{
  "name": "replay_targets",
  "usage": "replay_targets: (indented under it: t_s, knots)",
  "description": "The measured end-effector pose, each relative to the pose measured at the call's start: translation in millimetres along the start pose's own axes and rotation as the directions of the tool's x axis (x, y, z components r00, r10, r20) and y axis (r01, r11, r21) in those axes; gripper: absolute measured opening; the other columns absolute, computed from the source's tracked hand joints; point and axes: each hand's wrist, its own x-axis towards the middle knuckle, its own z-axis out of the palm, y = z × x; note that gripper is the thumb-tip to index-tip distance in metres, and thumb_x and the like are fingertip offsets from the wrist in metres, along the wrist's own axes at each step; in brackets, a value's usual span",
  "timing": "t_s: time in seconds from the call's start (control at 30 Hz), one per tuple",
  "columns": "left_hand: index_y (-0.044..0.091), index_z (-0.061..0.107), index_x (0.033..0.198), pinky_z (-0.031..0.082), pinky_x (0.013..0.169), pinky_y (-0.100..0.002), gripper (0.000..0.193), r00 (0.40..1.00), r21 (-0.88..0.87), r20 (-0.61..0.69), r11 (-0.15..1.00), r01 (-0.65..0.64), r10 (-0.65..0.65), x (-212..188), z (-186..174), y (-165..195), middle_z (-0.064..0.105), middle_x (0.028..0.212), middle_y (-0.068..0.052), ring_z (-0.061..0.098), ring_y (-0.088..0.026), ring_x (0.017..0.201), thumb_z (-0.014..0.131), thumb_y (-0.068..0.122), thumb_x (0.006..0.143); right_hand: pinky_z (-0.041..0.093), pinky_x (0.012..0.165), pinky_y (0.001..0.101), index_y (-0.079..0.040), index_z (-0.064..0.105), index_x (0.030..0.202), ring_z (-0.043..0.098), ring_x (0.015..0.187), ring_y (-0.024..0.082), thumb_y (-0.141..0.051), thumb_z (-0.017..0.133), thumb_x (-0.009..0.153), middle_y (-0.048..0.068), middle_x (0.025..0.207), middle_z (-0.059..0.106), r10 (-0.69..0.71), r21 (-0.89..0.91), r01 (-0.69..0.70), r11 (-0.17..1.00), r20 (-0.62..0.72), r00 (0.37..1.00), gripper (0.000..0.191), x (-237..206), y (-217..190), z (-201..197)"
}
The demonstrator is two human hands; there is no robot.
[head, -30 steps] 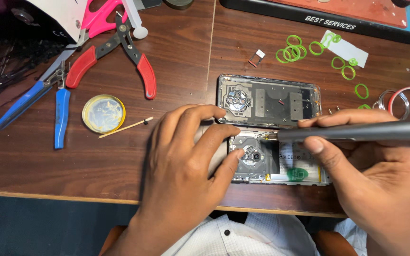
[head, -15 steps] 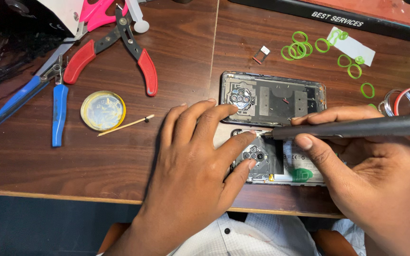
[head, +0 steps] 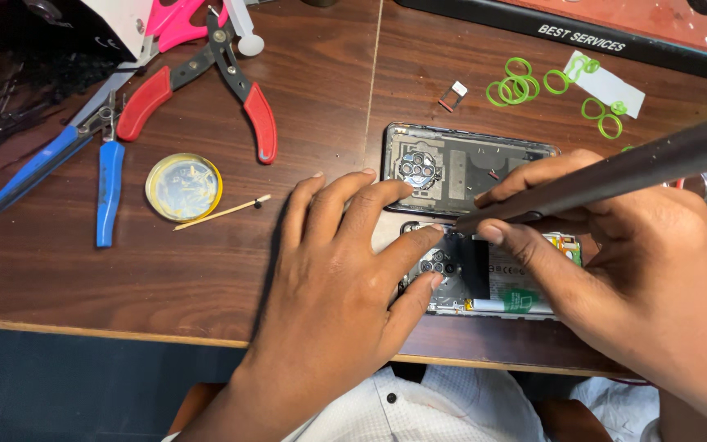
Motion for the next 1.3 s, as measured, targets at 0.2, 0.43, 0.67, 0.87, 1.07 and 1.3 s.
replay_targets:
  t_s: [0.2, 0.43, 0.67, 0.87, 1.07, 1.3]
  knots:
    - [0.01, 0.077, 0.114, 0.031, 0.116, -0.057, 0.032, 1.0, -0.003, -0.002, 1.0, -0.001, 0.001, -1, 1, 0, 0.059, 0.131, -0.015, 0.047, -0.035, 0.132, 0.073, 0.031, 0.09, 0.057, 0.062, 0.0191, 0.002, 0.072, 0.104, 0.075, 0.086, 0.009, 0.003, 0.075, 0.084, 0.006, 0.1, 0.077, 0.071, 0.08, -0.07, 0.994, -0.012, 0.997, 0.02, 1, -2, 1]
    - [0.01, 0.077, 0.114, 0.03, 0.117, -0.057, 0.032, 1.0, -0.007, -0.001, 1.0, -0.002, 0.002, -1, 1, -1, 0.059, 0.131, -0.015, 0.048, -0.035, 0.132, 0.073, 0.031, 0.09, 0.053, 0.056, 0.0195, 0.003, 0.073, 0.104, 0.072, 0.079, 0.009, 0.003, 0.077, 0.084, 0.007, 0.102, 0.077, 0.057, 0.012, -0.057, 0.998, -0.011, 0.998, 0.02, -1, 2, 1]
    - [0.009, 0.078, 0.114, 0.03, 0.117, -0.057, 0.032, 1.0, -0.009, 0.004, 1.0, -0.001, 0.001, -2, 1, -1, 0.06, 0.131, -0.016, 0.047, -0.035, 0.132, 0.073, 0.031, 0.09, 0.052, 0.055, 0.0189, 0.002, 0.074, 0.101, 0.07, 0.077, 0.008, 0.0, 0.077, 0.085, 0.006, 0.1, 0.076, 0.049, 0.007, -0.049, 0.999, -0.016, 0.999, 0.017, -1, 1, 2]
    - [0.009, 0.078, 0.113, 0.03, 0.117, -0.058, 0.032, 1.0, -0.014, 0.007, 1.0, 0.002, -0.002, -2, 1, -1, 0.059, 0.13, -0.016, 0.047, -0.035, 0.132, 0.073, 0.031, 0.09, 0.04, 0.044, 0.0228, -0.001, 0.077, 0.1, 0.061, 0.058, 0.01, -0.003, 0.082, 0.083, 0.004, 0.095, 0.078, 0.108, -0.084, -0.11, 0.99, -0.023, 0.994, 0.018, 0, 0, 1]
    - [0.009, 0.078, 0.112, 0.031, 0.116, -0.056, 0.031, 1.0, -0.018, 0.003, 1.0, -0.001, 0.002, -1, 0, -1, 0.06, 0.13, -0.015, 0.048, -0.035, 0.131, 0.073, 0.03, 0.09, 0.055, 0.059, 0.0206, 0.002, 0.073, 0.103, 0.073, 0.084, 0.01, 0.002, 0.079, 0.083, 0.008, 0.103, 0.076, 0.008, 0.024, -0.008, 1.0, -0.007, 1.0, 0.021, 0, 3, 1]
    - [0.007, 0.075, 0.114, 0.036, 0.112, -0.052, 0.032, 1.0, -0.086, 0.003, 0.996, 0.018, -0.018, 0, -3, -2, 0.06, 0.13, -0.015, 0.05, -0.035, 0.128, 0.074, 0.028, 0.09, 0.062, 0.096, 0.0237, -0.002, 0.057, 0.112, 0.073, 0.104, 0.012, 0.001, 0.07, 0.091, 0.009, 0.108, 0.072, 0.225, 0.407, -0.094, 0.909, -0.289, 0.93, 0.025, -8, 13, 3]
